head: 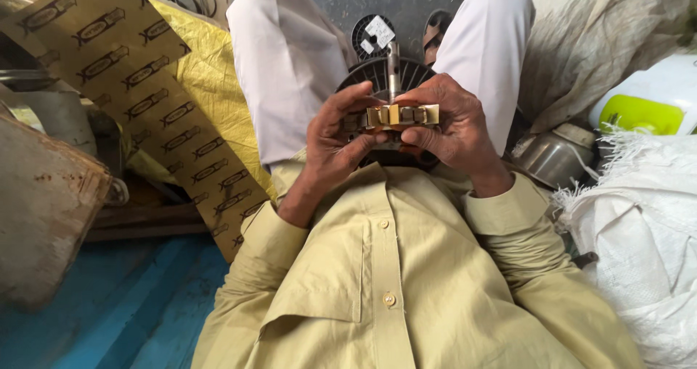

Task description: The person sits on the floor and works on a circular electrical component, likely a motor stator. They use scissors to cut a piece of cardboard and then wrap it around the copper windings. The person continues to adjust and secure the cardboard on the component.

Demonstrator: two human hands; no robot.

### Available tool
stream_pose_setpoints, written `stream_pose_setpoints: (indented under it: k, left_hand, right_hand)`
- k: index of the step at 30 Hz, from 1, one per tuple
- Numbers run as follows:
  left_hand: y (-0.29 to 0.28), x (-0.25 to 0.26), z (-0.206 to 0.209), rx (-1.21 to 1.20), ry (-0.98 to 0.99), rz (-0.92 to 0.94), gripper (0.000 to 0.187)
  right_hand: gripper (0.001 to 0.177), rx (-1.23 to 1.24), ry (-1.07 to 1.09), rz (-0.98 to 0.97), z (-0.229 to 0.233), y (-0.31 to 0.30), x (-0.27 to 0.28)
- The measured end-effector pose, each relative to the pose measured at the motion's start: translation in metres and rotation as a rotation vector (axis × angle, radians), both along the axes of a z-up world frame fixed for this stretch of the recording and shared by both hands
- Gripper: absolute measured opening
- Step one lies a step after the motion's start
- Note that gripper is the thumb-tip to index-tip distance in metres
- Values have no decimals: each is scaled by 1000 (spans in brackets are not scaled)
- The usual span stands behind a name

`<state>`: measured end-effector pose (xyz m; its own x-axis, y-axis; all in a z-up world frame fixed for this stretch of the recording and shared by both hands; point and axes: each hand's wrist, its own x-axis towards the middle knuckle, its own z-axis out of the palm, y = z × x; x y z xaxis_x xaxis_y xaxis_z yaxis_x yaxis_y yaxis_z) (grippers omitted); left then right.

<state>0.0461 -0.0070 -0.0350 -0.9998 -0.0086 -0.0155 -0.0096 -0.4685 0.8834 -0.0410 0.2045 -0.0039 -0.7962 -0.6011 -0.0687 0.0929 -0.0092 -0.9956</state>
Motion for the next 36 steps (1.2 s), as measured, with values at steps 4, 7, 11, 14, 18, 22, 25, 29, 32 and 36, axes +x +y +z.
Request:
stream_pose_setpoints:
  k: [4,7,11,14,18,22,25,29,32,36]
  left_hand:
    - [-9,2,1,-197,-3,-43,65]
    - [-15,-3,12,-276,104,-19,68]
    - [-16,-20,28,-534,189,-72,70]
    - [-10,-30,34,-537,174,-63,71]
    - [-10,-28,29,-548,162,-61,65]
    - [-13,-25,19,-533,174,-63,55]
    - [-14,-28,12,-581,181,-79,53]
    - [-18,-31,29,-621,235,-72,56]
    - [-16,-35,50,-592,220,-48,62]
    - [-9,-23,44,-691,201,19,60]
  right_hand:
    - [44,49,17,-10,-16,4,4]
    - [40,-60,-24,-35,-21,6,7]
    - [38,-148,-134,-47,-23,2,4]
    - [36,-147,-98,-49,-23,4,6]
    - [35,-102,-42,-38,-30,6,4]
    - [37,-84,-11,16,-33,7,-4]
    - [41,-82,-49,26,-32,10,-4]
    - [45,12,70,-6,-19,8,-3]
    - [47,202,268,6,-8,5,-16]
    - [55,182,237,32,-14,17,-13]
